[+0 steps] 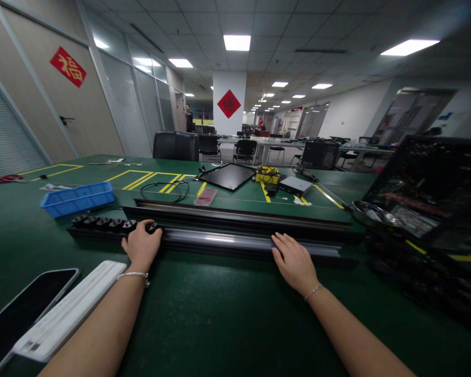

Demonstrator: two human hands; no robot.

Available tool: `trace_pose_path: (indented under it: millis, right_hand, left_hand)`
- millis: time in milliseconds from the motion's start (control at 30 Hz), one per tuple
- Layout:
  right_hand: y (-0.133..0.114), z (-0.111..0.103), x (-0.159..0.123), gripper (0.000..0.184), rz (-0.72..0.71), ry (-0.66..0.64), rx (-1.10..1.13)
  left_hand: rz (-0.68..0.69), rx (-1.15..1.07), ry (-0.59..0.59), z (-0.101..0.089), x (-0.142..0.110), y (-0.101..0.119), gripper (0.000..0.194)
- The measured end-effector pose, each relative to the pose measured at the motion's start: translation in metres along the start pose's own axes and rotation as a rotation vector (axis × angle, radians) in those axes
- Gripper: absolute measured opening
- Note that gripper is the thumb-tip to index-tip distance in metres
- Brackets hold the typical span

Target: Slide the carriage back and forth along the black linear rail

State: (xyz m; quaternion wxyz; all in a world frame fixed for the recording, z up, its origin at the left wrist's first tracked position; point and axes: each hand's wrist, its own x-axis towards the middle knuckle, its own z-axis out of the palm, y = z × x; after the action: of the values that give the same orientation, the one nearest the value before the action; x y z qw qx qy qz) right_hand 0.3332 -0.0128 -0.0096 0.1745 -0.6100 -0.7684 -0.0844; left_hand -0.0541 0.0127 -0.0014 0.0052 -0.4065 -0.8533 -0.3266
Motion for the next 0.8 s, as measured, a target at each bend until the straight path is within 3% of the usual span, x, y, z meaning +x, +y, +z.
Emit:
trace_pose_path:
  millis: [800]
  right_hand:
    - [-0.0019,-0.0016,-0.0005,0.045,0.005,0.003,-0.003]
  left_hand:
    - [-0.027,-0.033,-0.004,-0.0012,0.0007,0.0011,0.041]
